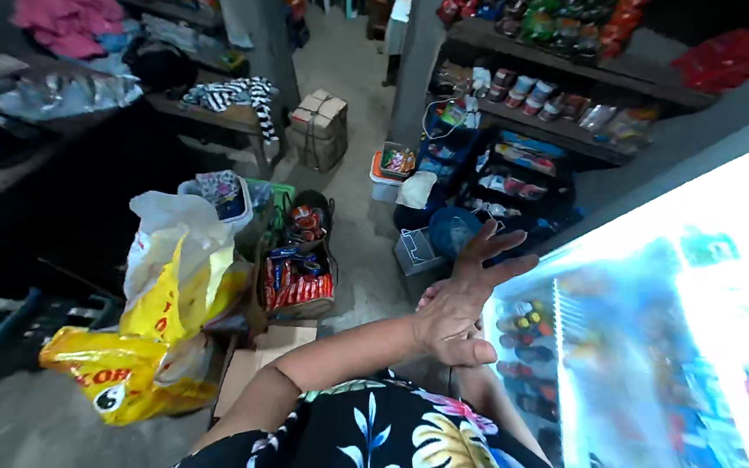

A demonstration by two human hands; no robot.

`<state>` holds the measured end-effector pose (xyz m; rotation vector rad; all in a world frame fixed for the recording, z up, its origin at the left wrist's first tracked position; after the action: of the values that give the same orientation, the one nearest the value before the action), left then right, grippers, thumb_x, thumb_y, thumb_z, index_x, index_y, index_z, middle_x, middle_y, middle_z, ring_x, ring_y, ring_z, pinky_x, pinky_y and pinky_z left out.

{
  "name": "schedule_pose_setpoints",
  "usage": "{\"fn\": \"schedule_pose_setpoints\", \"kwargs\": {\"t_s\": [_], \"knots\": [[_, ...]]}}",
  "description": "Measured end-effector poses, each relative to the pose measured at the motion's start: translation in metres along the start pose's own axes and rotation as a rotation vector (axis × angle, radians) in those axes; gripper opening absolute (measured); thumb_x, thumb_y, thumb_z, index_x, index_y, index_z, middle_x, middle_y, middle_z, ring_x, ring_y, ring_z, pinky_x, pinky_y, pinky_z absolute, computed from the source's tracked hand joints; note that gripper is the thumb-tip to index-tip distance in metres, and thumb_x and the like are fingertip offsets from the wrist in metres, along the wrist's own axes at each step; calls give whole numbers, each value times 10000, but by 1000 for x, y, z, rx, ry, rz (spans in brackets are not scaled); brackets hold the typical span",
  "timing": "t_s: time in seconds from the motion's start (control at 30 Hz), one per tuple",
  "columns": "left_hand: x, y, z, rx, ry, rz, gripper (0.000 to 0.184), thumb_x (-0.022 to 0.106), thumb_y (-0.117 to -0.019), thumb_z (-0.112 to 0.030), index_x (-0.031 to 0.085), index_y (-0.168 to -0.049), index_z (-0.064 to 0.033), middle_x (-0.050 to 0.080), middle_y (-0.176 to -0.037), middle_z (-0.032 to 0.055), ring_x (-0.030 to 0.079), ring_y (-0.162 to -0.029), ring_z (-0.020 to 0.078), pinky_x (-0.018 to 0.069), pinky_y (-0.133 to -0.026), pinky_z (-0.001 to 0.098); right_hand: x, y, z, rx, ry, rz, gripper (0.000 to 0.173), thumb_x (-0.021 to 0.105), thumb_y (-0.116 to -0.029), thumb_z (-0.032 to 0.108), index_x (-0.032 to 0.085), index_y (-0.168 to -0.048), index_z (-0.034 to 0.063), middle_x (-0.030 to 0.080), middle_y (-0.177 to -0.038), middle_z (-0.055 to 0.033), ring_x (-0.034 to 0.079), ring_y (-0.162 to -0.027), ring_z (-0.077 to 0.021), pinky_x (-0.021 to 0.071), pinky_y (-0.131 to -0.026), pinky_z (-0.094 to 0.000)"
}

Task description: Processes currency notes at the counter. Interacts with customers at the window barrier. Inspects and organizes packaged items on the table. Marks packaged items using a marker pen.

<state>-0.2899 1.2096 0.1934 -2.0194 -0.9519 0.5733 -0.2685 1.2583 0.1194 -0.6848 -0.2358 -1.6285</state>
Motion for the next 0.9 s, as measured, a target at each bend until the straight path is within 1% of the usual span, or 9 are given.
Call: {"fn": "schedule_pose_setpoints", "kwargs": {"t_s": [0.1,0.23,0.33,0.4,0.53,0.63,0.73,0.83,0.9], "knots": [[-20,-16,43,-48,-53,-50,944,185,-923,-840,393,-1566,-180,229,-1682,123,113,-1576,309,125,-1273,495,-14,-43,-26,116,-102,156,262,575,-1018,199,581,-1273,140,718,-1161,-2,693,-1079,-125,570,-955,-330],[-71,-39,94,-17,-127,-191,884,181,-973,-781,372,-1580,-168,247,-1678,139,135,-1575,335,150,-1278,520,-17,-121,-58,212,-115,264,280,573,-1017,196,625,-1288,248,717,-1156,58,680,-1072,-68,557,-959,-289],[-124,-70,139,-223,-167,-245,846,293,-950,-797,508,-1482,-175,385,-1613,81,311,-1515,231,292,-1225,449,-21,-197,-89,146,-54,447,282,592,-1010,239,664,-1282,216,719,-1187,37,664,-1124,-98,532,-1011,-334],[-161,-88,187,-252,-101,-264,971,344,-922,-815,546,-1448,-24,504,-1523,171,461,-1429,248,358,-1191,420,-7,-258,-98,115,31,379,289,679,-939,352,722,-1211,265,755,-1100,78,707,-995,-54,584,-893,-274],[-241,-134,248,-96,-212,-243,1149,216,-863,-900,472,-1488,30,462,-1511,275,413,-1439,373,311,-1212,486,39,-369,-119,-42,86,519,840,660,-876,675,266,-1587,463,469,-1535,149,625,-1189,-34,587,-904,-249],[-306,-177,254,8,-395,-322,935,164,-918,-846,509,-1413,-131,411,-1543,144,252,-1522,330,217,-1255,483,56,-429,-148,174,-64,463,520,772,-869,461,598,-1345,346,715,-1218,91,693,-1090,-70,595,-912,-283],[-351,-189,282,52,-444,-373,762,328,-975,-712,469,-1444,-128,363,-1572,159,198,-1537,359,165,-1268,510,64,-481,-185,115,-23,563,657,693,-878,630,514,-1410,288,671,-1271,68,674,-1020,-54,574,-846,-251],[-388,-194,301,84,-561,-430,648,370,-1003,-615,483,-1435,-145,396,-1559,137,258,-1520,334,227,-1254,478,90,-526,-203,171,-43,478,529,761,-817,603,665,-1135,191,733,-1033,21,694,-826,-71,588,-703,-249],[-414,-201,317,105,-617,-462,666,335,-1008,-658,490,-1423,-162,398,-1554,99,261,-1522,301,229,-1256,461,90,-556,-224,304,-71,692,410,751,-897,427,678,-1219,185,723,-1091,27,689,-935,-77,585,-830,-268]]}}
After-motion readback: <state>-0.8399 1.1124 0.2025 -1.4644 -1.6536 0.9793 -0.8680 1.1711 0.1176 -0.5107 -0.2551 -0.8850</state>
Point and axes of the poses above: each hand's wrist, its own y-axis away from the middle knuckle, its own x-axis out of the palm, z = x × y, the point moved 8 cm from there along -y, towards the middle knuckle
